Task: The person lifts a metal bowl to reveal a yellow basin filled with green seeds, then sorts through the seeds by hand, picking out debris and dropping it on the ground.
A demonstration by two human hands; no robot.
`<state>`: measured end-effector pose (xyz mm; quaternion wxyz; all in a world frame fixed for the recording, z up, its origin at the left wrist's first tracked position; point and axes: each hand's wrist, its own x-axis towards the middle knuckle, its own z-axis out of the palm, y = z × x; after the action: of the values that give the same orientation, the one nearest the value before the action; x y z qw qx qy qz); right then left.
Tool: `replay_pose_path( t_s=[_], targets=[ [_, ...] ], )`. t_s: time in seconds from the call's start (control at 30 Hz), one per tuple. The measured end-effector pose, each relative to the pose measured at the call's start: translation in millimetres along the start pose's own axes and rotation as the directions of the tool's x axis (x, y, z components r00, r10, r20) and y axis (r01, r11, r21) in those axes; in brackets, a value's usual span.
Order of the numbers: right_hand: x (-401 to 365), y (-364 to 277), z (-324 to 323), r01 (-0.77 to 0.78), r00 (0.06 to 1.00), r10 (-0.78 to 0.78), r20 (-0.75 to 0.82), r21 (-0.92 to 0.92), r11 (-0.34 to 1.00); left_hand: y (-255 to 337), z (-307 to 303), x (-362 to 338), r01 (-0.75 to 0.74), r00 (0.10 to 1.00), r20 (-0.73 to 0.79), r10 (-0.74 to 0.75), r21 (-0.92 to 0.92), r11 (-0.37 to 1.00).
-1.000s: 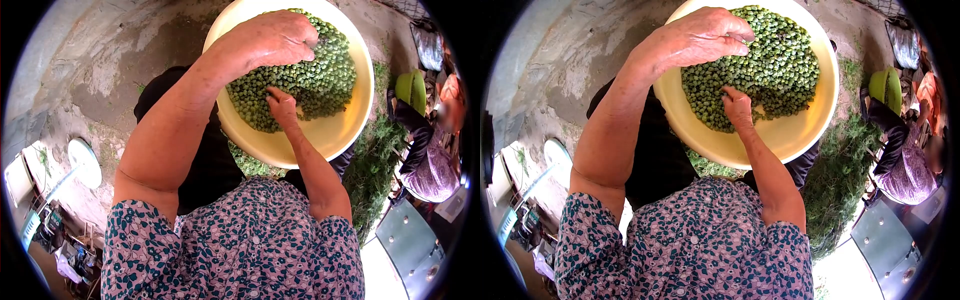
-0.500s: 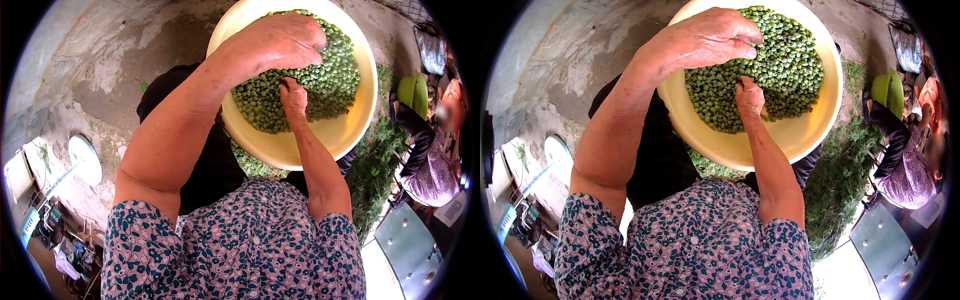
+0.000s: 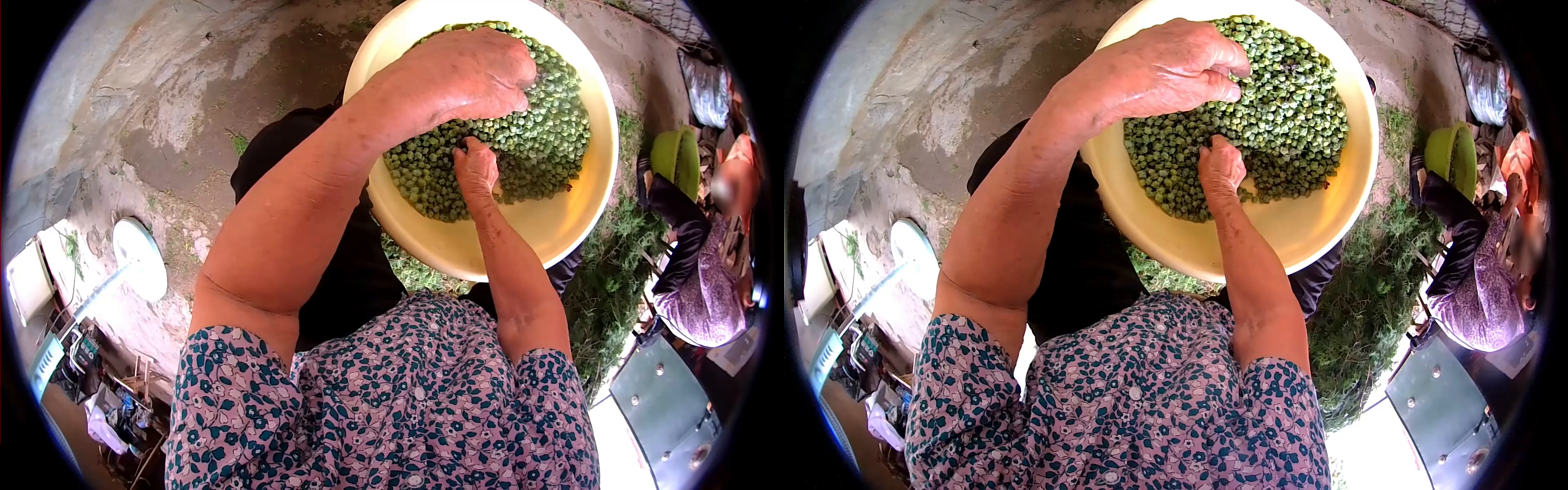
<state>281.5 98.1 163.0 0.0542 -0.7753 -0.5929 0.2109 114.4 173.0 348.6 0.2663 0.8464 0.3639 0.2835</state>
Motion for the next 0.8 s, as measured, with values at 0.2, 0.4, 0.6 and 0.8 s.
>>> replay_pose_path(
  t_s=[0.2, 0.4, 0.6, 0.8],
  targets=[
    [-1.3, 0.5, -5.2, -0.076, 0.997, 0.078, -0.012, 0.131, 0.988, 6.0, -1.8, 5.0, 0.16, 0.977, 0.142, -0.161, 0.018, 0.987],
    [-8.5, 7.5, -27.0, -0.112, 0.994, 0.096, 0.058, 0.573, 0.812, 10.8, -3.8, 3.0, 0.241, 0.942, 0.17, -0.289, 0.257, 0.936],
    [-40.1, -20.0, -97.2, -0.179, 0.983, 0.03, 0.183, 0.893, 0.413, 9.9, 1.8, 1.3, 0.211, 0.927, 0.267, -0.263, 0.207, 0.955],
    [-56.4, -42.6, -154.1, -0.08, 0.995, -0.017, 0.098, 0.886, 0.458, 12.4, 11.9, -0.9, 0.109, 0.964, 0.258, -0.062, -0.173, 0.979]
  ],
)
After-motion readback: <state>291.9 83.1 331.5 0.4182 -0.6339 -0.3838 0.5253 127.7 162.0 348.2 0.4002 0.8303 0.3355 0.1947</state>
